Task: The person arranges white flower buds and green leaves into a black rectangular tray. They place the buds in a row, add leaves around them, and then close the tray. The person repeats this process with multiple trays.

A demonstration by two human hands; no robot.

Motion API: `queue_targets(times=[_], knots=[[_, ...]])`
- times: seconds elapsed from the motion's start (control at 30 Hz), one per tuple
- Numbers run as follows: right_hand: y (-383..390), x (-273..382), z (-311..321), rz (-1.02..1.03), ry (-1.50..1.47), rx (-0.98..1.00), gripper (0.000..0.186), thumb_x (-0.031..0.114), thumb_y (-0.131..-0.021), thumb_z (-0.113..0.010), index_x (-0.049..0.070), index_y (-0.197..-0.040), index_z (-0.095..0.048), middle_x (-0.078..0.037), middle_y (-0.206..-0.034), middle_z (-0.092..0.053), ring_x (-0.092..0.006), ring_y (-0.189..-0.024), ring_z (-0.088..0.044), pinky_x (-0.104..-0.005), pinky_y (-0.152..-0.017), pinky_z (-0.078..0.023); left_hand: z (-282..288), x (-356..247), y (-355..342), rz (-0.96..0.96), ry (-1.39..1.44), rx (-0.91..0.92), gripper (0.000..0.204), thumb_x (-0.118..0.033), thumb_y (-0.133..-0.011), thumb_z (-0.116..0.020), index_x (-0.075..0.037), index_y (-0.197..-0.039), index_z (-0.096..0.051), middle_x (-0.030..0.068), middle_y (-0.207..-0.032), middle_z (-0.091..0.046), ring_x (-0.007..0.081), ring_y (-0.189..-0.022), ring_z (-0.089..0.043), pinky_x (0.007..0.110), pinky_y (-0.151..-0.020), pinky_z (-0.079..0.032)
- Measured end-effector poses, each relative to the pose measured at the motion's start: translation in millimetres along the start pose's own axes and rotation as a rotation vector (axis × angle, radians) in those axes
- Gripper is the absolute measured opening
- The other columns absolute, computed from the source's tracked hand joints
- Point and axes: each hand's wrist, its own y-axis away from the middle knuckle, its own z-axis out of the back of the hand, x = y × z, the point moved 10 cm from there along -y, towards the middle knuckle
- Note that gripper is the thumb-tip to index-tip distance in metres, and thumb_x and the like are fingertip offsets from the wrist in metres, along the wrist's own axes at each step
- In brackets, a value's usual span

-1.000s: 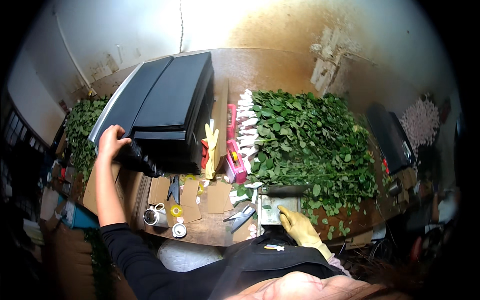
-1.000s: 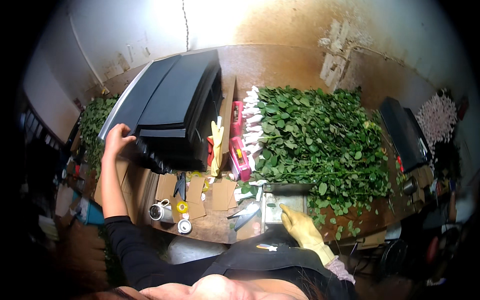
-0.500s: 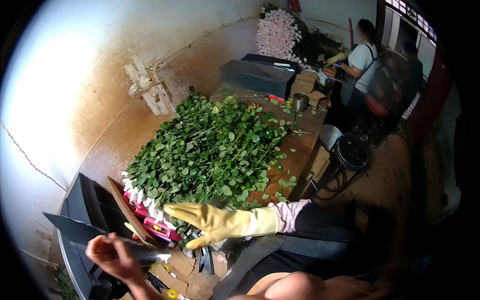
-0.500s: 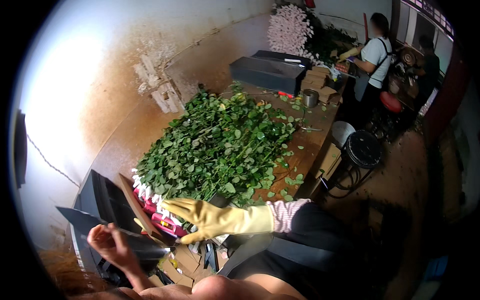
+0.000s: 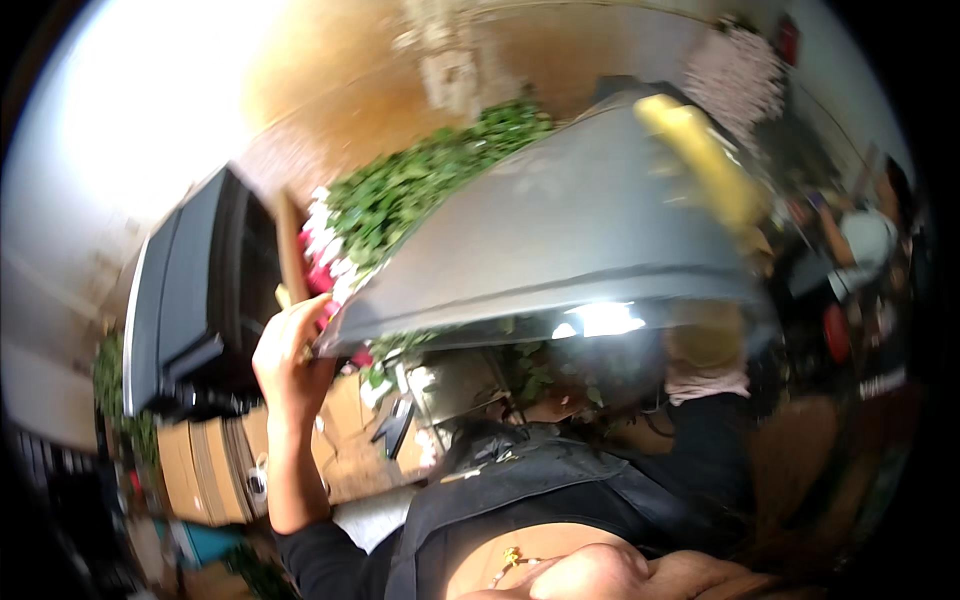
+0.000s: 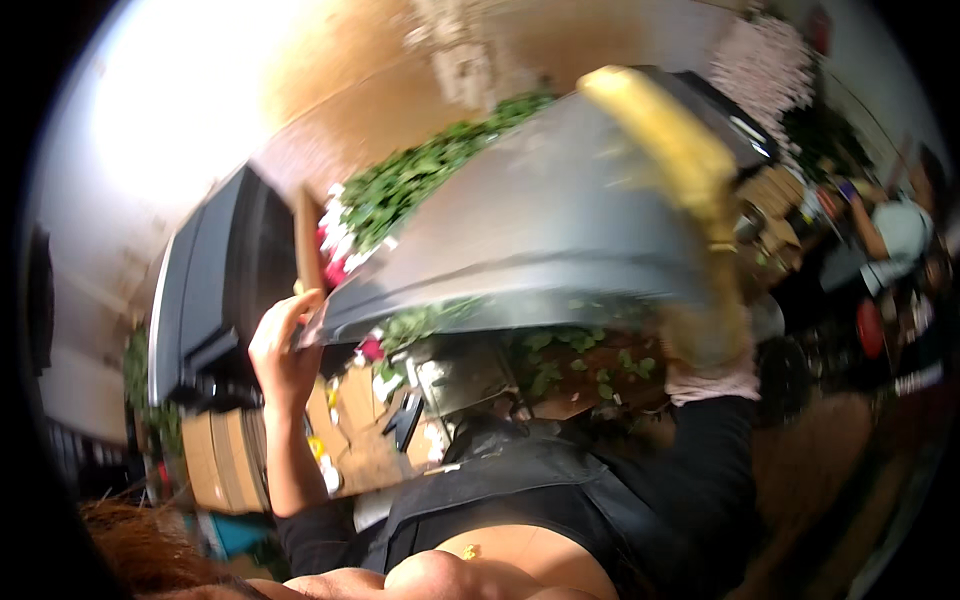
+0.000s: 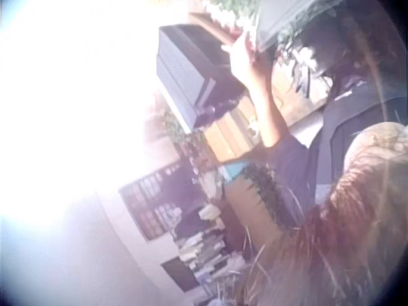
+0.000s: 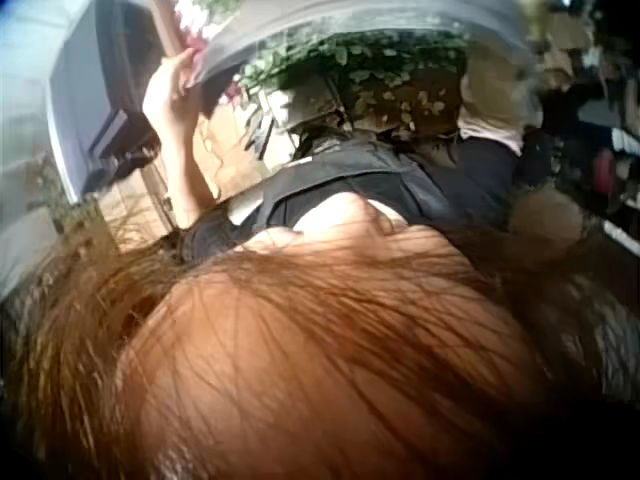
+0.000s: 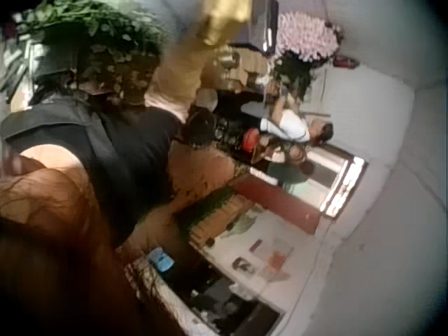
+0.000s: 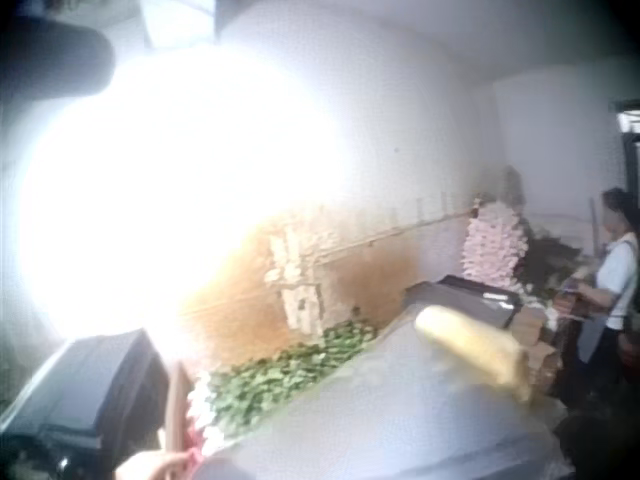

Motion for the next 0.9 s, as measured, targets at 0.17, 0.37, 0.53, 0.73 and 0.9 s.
queue_targets(times=[0.17, 0.37, 0.53, 0.73, 0.9], knots=[[-35, 11, -26, 0.055, 0.041, 0.156, 0.029, 0.004, -0.078, -0.077, 0.008, -0.107, -0.073, -0.008, -0.101, -0.075, -0.0221, -0.091, -0.072, -0.0338, -0.08, -0.057, -50, 99, 59, 0.567, 0.197, 0.091, 0.02, -0.014, -0.097, -0.064, 0.0, -0.083, -0.067, 0.0043, -0.065, -0.067, 0.0172, -0.05, -0.053, 0.028, -0.051, -0.04], [-14, 74, -140, 0.114, -0.188, 0.889, 0.015, 0.009, -0.077, -0.075, 0.011, -0.092, -0.072, -0.005, -0.089, -0.073, -0.0246, -0.078, -0.07, -0.0367, -0.065, -0.054, -165, -8, 148, 1.275, 1.79, 0.651, 0.04, -0.039, -0.103, -0.055, -0.001, -0.116, -0.05, 0.0262, -0.081, -0.069, 0.0354, -0.065, -0.072, 0.046, -0.058, -0.062], [98, 121, -248, 0.058, -0.211, 1.633, 0.014, 0.024, -0.092, -0.067, 0.012, -0.098, -0.071, -0.01, -0.094, -0.073, -0.0318, -0.09, -0.07, -0.0413, -0.075, -0.057, -231, -16, 238, 1.611, 1.865, 0.766, 0.036, -0.035, -0.106, -0.05, -0.003, -0.112, -0.064, 0.0099, -0.081, -0.075, 0.0212, -0.059, -0.071, 0.031, -0.046, -0.058], [233, 164, -343, -0.242, -0.348, 1.771, 0.011, 0.018, -0.09, -0.069, 0.012, -0.099, -0.073, -0.014, -0.093, -0.073, -0.032, -0.088, -0.073, -0.0439, -0.077, -0.057, -239, 121, 300, 0.902, 0.399, 1.414, 0.048, -0.05, -0.098, -0.059, -0.006, -0.085, -0.075, 0.0123, -0.077, -0.074, 0.0238, -0.066, -0.072, 0.037, -0.055, -0.055], [246, 175, -350, -0.073, -0.308, 1.633, 0.006, 0.017, -0.089, -0.068, 0.013, -0.091, -0.071, -0.017, -0.085, -0.07, -0.0339, -0.081, -0.071, -0.0418, -0.074, -0.056, -294, 108, 249, 0.213, -0.002, 1.106, 0.027, -0.022, -0.087, -0.062, -0.004, -0.105, -0.071, 0.0161, -0.099, -0.074, 0.0371, -0.09, -0.072, 0.048, -0.076, -0.058]])
